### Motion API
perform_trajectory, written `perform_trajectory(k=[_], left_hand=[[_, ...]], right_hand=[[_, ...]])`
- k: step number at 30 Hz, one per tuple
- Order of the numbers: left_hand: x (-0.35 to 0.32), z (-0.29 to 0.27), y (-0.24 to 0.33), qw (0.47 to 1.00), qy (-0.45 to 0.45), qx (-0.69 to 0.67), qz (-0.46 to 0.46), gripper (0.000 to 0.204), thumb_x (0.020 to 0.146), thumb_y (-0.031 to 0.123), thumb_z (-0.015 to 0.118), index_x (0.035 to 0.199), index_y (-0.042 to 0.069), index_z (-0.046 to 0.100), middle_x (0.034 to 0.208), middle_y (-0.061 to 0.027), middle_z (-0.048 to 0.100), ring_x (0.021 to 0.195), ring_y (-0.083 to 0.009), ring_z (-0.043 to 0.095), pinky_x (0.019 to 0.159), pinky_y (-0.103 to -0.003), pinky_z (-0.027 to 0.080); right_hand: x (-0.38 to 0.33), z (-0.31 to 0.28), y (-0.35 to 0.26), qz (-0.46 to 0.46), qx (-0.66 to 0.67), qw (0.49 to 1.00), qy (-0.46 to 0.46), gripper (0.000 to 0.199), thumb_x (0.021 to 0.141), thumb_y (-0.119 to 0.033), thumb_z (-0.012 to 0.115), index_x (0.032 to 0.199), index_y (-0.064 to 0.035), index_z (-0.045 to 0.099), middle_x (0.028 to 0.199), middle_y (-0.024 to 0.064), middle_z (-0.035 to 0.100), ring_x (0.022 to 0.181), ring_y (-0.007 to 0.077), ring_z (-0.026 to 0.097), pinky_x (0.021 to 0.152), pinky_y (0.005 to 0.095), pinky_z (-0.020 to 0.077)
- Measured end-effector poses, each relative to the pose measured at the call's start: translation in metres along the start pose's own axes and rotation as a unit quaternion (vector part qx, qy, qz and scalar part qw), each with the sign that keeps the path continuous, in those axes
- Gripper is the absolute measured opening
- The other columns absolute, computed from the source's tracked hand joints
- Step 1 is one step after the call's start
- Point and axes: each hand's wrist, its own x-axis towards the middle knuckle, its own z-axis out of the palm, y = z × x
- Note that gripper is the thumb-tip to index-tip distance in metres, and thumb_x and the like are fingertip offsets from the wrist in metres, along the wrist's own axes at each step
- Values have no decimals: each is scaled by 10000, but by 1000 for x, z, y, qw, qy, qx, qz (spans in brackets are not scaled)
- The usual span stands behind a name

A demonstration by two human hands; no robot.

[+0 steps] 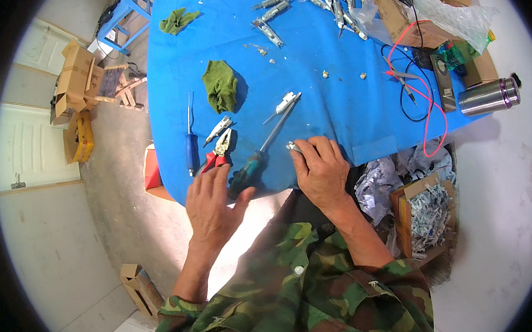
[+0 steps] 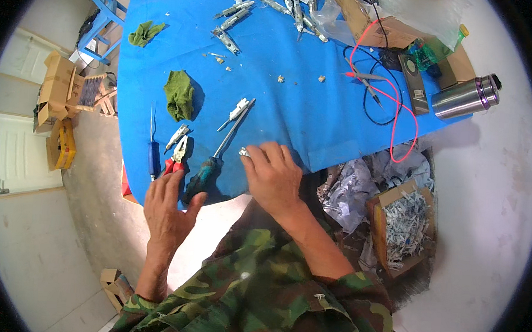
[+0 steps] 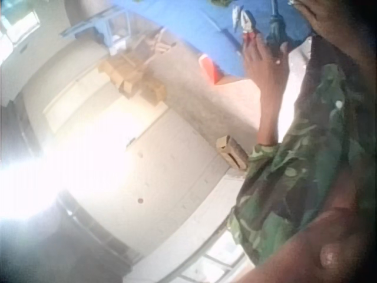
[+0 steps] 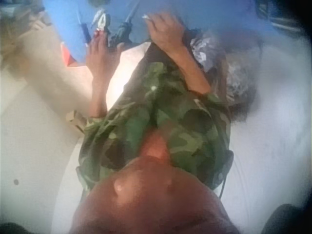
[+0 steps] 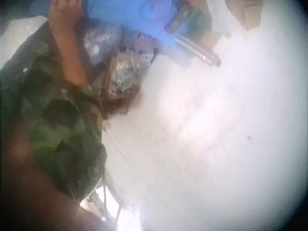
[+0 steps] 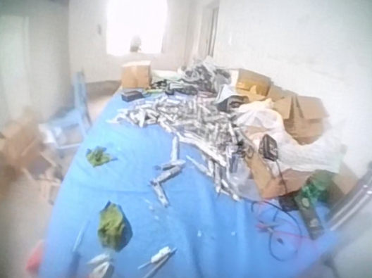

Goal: The person disassembles small metal housings by hand and using a screwdriver and pliers, then picks through a pile of metal parts on a blue surface.

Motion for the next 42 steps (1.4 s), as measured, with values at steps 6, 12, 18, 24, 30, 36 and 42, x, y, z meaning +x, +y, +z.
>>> perform_trajectory(k=[6,12,18,24,30,36,42], left_hand=[[-1,17,-1,999,-32,-11,-13,480,772,168,828,1183,15,632,1061,-127,655,1021,-313,608,865,-425,474],[-1,-11,6,965,22,-246,-88,328,823,21,749,1127,-13,633,1010,-162,673,867,-273,687,754,-333,547],[10,-57,2,890,77,-409,-187,362,863,56,775,1195,-15,649,1104,-107,695,943,-161,678,821,-273,556],[16,-80,3,885,151,-429,-100,392,891,122,770,1198,-66,615,1130,-186,684,802,-164,667,674,-254,546],[11,-81,9,912,136,-383,-51,393,904,174,769,1164,-72,607,1102,-187,674,727,-135,631,611,-236,515],[11,-81,15,917,112,-381,-42,379,894,157,767,1158,-61,605,1116,-185,666,760,-141,632,651,-246,515],[15,-82,21,914,93,-395,-18,320,863,42,710,1151,-52,608,1119,-187,662,928,-195,647,821,-306,535]], right_hand=[[4,-7,4,-14,21,999,-42,189,861,-153,736,1044,-110,714,895,37,596,823,251,588,657,363,517],[4,-11,6,-18,37,997,-72,203,860,-166,734,1057,-118,721,907,31,594,827,241,594,625,369,523],[1,-9,9,-7,50,997,-60,161,855,-171,743,1010,-130,727,914,10,594,828,222,607,619,365,523],[-1,-6,7,2,39,998,-54,181,853,-177,753,1027,-135,728,931,4,589,851,214,609,617,364,523],[-2,-8,4,20,36,997,-72,215,851,-175,761,1056,-125,722,944,16,573,859,219,600,623,369,527],[-3,-6,6,7,34,997,-68,244,862,-172,756,1096,-126,705,948,24,568,858,229,593,625,371,528],[-3,-8,4,14,31,997,-73,244,868,-165,747,1105,-127,704,948,26,566,861,232,587,632,372,527]])
